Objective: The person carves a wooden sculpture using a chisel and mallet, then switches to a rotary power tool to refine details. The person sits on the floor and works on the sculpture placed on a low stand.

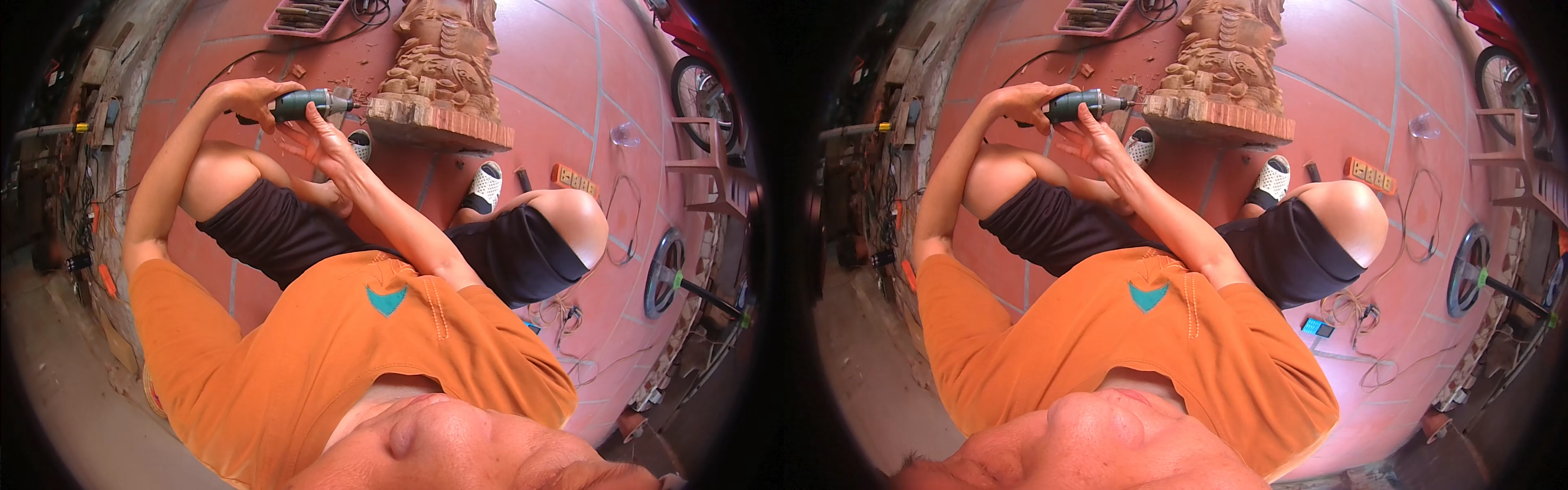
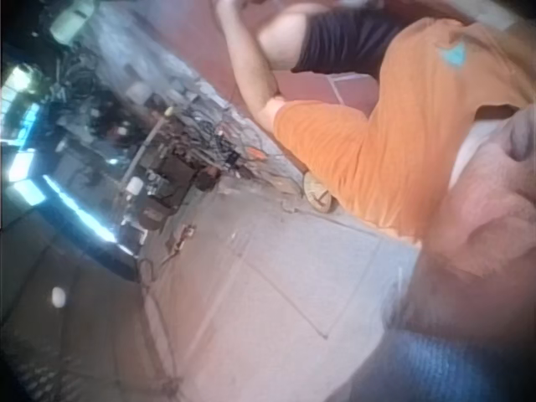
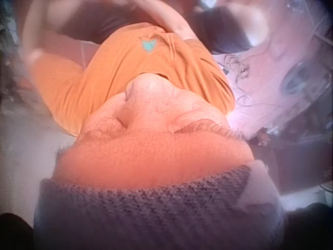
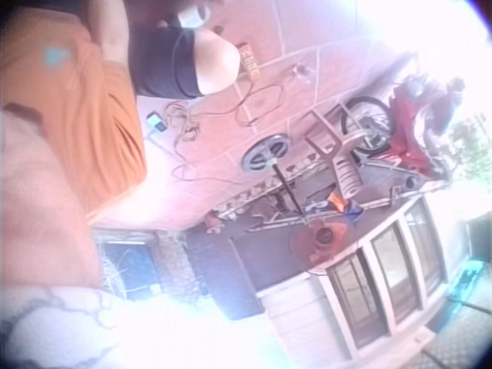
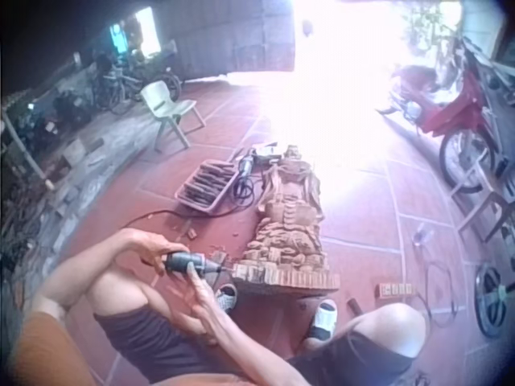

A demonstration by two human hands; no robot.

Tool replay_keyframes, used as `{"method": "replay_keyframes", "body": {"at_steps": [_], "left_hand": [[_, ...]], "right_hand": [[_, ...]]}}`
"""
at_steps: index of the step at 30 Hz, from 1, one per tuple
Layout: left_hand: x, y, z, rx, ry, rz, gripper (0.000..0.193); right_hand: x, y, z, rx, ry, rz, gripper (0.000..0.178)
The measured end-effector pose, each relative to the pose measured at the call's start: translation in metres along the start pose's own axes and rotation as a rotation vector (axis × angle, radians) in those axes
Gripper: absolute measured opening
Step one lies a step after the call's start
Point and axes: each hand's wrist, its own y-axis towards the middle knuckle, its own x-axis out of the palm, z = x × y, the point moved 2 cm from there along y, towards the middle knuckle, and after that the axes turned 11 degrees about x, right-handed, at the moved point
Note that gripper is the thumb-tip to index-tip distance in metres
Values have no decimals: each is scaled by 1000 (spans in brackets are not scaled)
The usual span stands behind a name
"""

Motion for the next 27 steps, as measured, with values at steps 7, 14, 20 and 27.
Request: {"method": "replay_keyframes", "body": {"at_steps": [7,14,20,27], "left_hand": [[0,2,-1,-38,-30,16,99],[0,3,-2,-54,-18,26,98],[1,3,-3,-54,16,52,98],[0,2,0,-30,19,32,99]], "right_hand": [[-1,1,-7,5,-3,18,68],[-8,7,-8,-10,30,31,69],[-8,7,-13,-5,14,-5,64],[-9,6,-8,1,27,9,64]]}}
